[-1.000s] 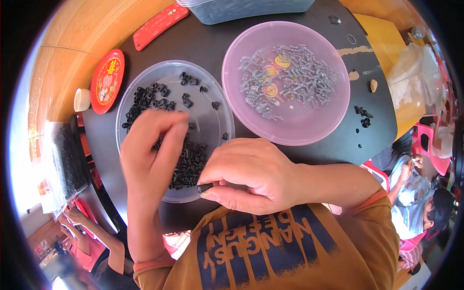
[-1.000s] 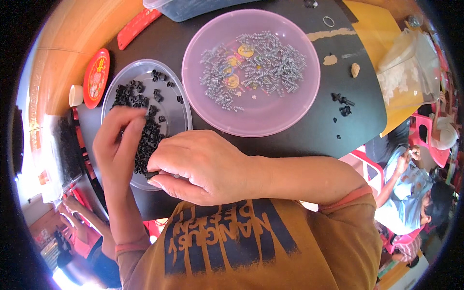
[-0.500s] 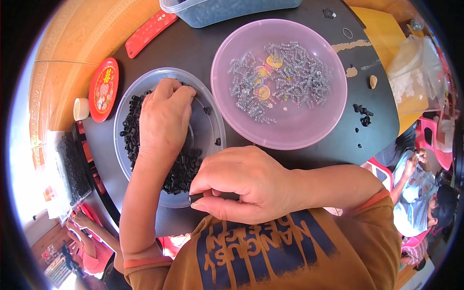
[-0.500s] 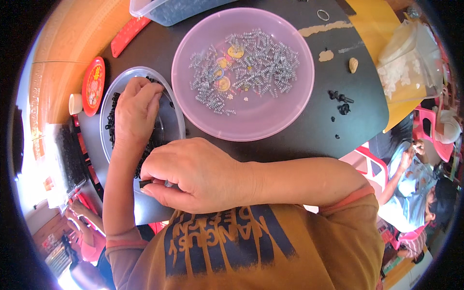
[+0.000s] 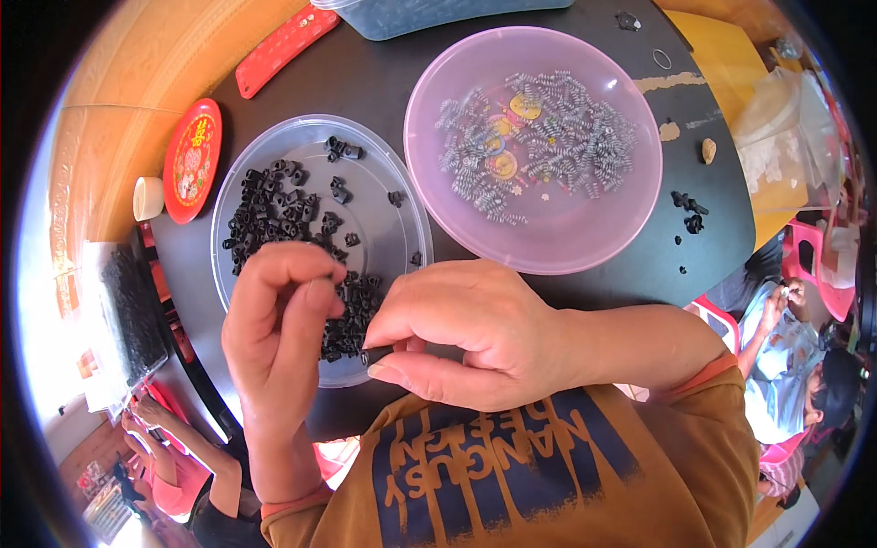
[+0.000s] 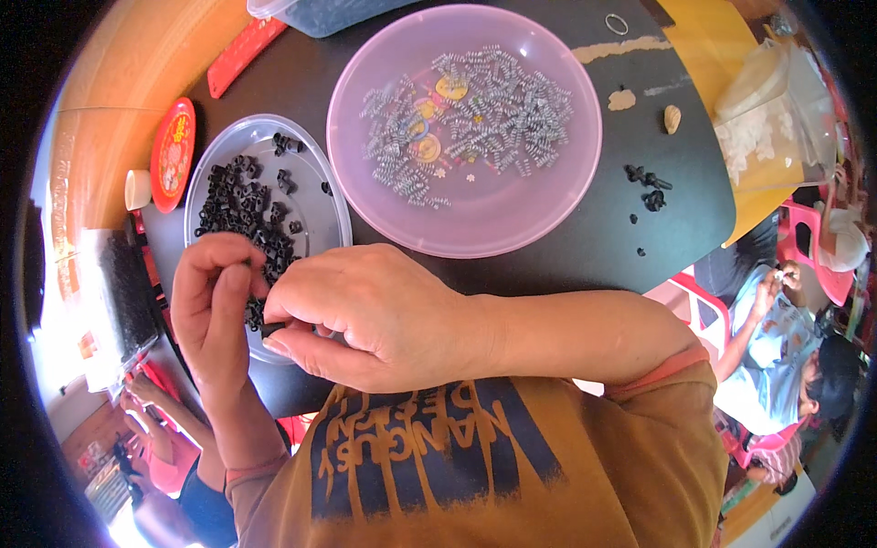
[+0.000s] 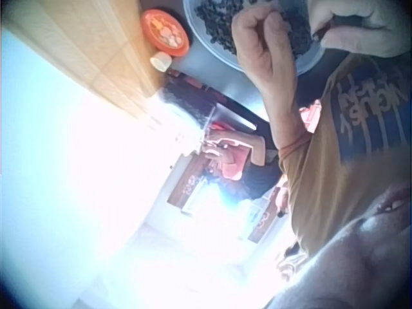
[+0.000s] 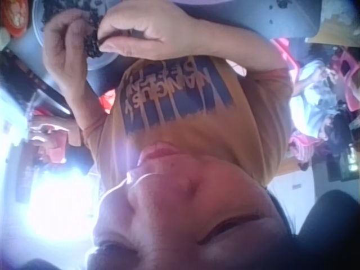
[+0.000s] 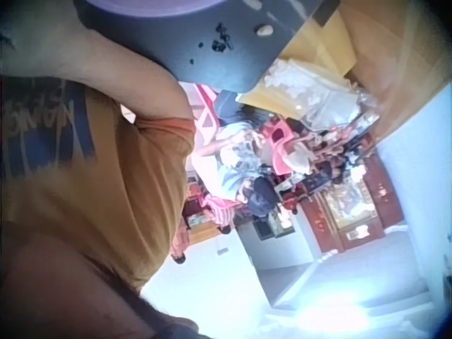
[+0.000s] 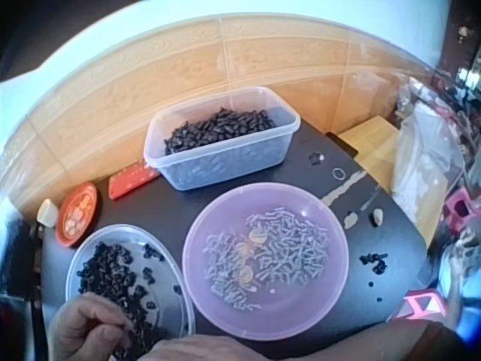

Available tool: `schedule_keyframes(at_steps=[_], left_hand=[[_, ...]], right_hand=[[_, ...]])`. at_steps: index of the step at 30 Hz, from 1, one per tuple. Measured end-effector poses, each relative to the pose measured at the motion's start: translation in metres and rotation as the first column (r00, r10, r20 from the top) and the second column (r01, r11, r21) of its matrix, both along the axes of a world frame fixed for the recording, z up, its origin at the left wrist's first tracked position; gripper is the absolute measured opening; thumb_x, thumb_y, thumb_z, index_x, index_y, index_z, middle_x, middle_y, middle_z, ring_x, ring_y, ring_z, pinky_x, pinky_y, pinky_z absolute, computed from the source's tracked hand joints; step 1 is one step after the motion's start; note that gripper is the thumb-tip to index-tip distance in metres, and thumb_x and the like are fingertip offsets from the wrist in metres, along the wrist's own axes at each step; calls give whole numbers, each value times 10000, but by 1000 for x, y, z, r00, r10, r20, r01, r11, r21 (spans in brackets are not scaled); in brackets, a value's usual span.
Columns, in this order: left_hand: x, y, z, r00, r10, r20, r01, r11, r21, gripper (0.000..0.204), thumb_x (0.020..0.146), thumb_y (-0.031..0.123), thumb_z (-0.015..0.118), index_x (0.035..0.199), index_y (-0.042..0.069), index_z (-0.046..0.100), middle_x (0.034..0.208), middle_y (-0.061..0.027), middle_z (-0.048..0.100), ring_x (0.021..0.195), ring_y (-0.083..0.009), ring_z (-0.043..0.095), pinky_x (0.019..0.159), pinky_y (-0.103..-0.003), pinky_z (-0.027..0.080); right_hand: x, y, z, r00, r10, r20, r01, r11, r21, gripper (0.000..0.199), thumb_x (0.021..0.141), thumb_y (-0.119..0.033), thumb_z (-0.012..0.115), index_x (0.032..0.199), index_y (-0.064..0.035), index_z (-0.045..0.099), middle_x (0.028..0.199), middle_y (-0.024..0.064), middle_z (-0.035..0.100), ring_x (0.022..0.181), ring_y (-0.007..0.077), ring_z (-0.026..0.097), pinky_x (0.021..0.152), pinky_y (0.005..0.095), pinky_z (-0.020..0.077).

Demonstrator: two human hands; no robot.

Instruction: Assembling small components by manually inserting springs into black plastic housings at a workshop table.

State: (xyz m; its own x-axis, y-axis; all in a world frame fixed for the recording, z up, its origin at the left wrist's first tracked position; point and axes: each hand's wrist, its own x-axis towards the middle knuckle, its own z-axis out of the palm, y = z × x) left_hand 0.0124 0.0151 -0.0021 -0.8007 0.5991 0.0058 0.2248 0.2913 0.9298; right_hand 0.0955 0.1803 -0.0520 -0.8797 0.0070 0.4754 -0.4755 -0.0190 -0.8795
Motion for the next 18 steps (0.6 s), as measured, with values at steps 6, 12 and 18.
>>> schedule_keyframes(at_steps=[6, 12, 18], left_hand=[[22, -18, -7, 984, 42, 173, -89, 958, 273, 280, 879, 212, 653, 980, -43, 595, 858, -99, 568, 624, -73, 494, 550, -194, 383], [33, -6, -16, 975, 102, 198, -181, 883, 433, 263, 873, 199, 669, 960, -28, 569, 807, -82, 570, 633, -111, 490, 561, -213, 379], [44, 3, -5, 979, 136, 153, -175, 942, 286, 221, 911, 192, 598, 951, -22, 558, 834, -59, 536, 658, -85, 459, 578, -194, 358]], right_hand=[[-2, 0, -1, 1000, 11, 0, -11, 1000, 25, 157, 828, -116, 671, 918, -9, 600, 722, 85, 569, 591, 248, 560, 521, 326, 416], [0, 0, 4, 994, 54, 97, -56, 998, 23, 115, 836, -131, 623, 857, -41, 554, 745, 101, 571, 674, 313, 575, 568, 407, 438], [1, 1, 4, 994, 48, 102, -50, 999, 19, 125, 843, -141, 624, 853, -38, 554, 749, 104, 577, 682, 320, 578, 576, 411, 439]])
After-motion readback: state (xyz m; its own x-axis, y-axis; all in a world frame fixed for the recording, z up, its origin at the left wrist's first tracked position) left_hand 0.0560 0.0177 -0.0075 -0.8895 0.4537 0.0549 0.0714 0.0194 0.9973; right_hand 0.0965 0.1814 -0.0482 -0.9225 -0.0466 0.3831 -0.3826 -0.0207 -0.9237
